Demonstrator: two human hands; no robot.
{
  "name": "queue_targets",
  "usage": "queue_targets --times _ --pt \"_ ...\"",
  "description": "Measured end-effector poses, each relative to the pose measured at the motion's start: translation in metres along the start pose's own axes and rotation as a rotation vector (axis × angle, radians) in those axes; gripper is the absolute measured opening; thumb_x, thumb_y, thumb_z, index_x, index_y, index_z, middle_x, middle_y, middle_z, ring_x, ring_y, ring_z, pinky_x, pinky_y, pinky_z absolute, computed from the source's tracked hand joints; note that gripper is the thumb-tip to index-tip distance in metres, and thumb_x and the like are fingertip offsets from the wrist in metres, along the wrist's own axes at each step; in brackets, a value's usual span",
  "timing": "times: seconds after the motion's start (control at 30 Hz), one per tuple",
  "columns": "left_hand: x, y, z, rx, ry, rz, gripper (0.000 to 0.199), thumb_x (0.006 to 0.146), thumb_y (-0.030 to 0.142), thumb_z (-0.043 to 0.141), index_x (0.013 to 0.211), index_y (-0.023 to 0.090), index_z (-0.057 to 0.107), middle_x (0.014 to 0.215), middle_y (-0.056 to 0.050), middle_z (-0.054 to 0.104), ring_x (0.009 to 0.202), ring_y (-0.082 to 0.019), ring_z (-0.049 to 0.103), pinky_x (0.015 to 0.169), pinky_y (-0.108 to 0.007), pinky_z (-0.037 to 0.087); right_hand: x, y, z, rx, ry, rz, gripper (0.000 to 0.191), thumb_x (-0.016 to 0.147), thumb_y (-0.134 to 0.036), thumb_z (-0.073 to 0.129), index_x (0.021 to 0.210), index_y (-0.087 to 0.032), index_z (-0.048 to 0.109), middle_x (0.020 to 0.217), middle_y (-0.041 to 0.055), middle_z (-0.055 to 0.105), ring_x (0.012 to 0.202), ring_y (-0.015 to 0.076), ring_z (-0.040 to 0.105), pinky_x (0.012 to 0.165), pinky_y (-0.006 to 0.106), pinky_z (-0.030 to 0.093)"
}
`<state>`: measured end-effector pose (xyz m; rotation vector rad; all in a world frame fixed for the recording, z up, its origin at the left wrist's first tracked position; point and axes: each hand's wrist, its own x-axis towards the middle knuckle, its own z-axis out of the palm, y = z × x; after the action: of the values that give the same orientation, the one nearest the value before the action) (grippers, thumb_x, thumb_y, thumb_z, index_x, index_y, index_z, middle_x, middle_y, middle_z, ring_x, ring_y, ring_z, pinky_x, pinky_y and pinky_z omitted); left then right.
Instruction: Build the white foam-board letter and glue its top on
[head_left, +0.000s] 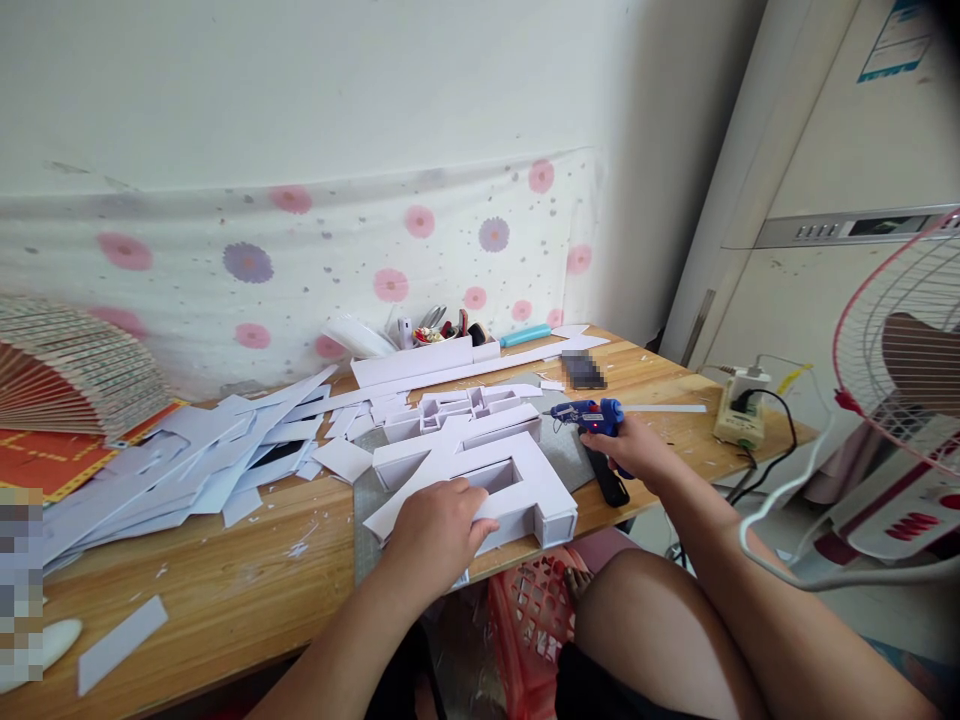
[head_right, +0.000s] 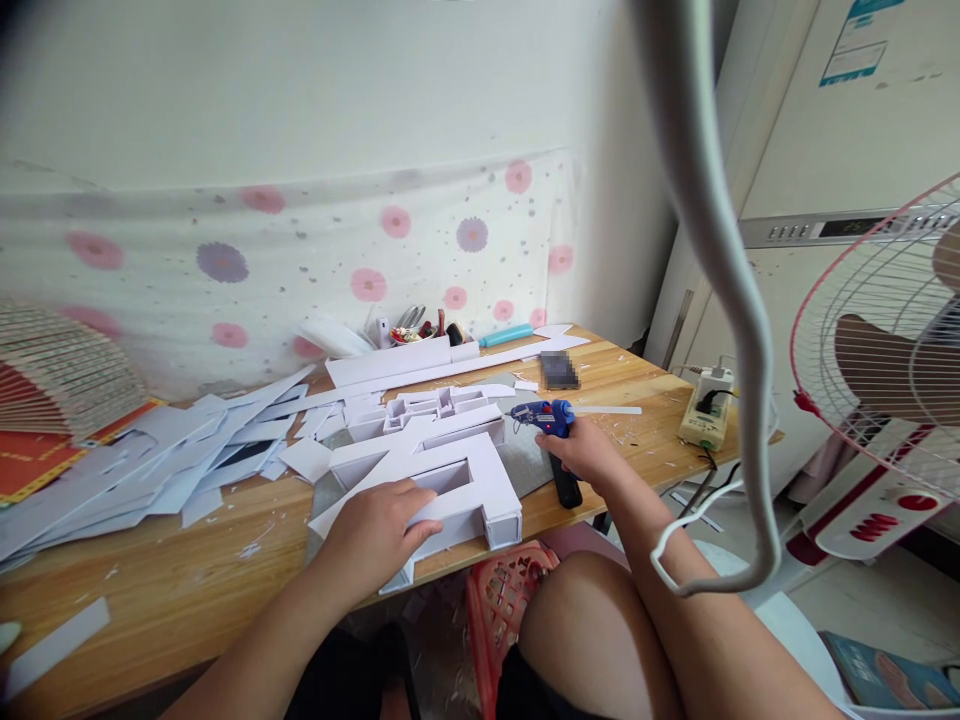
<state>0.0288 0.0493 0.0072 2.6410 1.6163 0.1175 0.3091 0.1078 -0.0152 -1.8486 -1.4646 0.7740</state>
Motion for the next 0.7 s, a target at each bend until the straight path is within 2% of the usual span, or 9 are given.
queue_targets --times 0.4,0.7 --pt "0.0006 0.0053 -0.0074 0.065 -0.019 0.018 0.021 0.087 0.038 0.055 0.089 0.020 0.067 0.088 -0.004 0.068 0.087 -0.026 0.064 0.069 -0.035 0.046 -0.0008 0.0003 0.0002 0.048 0.003 -0.007 0.018 0.071 -0.037 0.064 0.070 -0.019 0.059 0.045 -0.0005 0.052 0.045 0.0159 0.052 0.044 0.027 0.036" --pt "-0.0043 0.0032 -0.0046 0.041 -0.046 0.030 0.023 0.089 0.037 0.053 0.098 0.022 0.067 0.096 -0.006 0.070 0.093 -0.026 0.064 0.074 -0.035 0.046 0.0023 0.0078 0.0002 0.084 0.024 -0.050 0.024 0.069 -0.042 0.063 0.074 -0.019 0.060 0.046 -0.0020 0.052 0.045 0.0145 0.051 0.045 0.025 0.037"
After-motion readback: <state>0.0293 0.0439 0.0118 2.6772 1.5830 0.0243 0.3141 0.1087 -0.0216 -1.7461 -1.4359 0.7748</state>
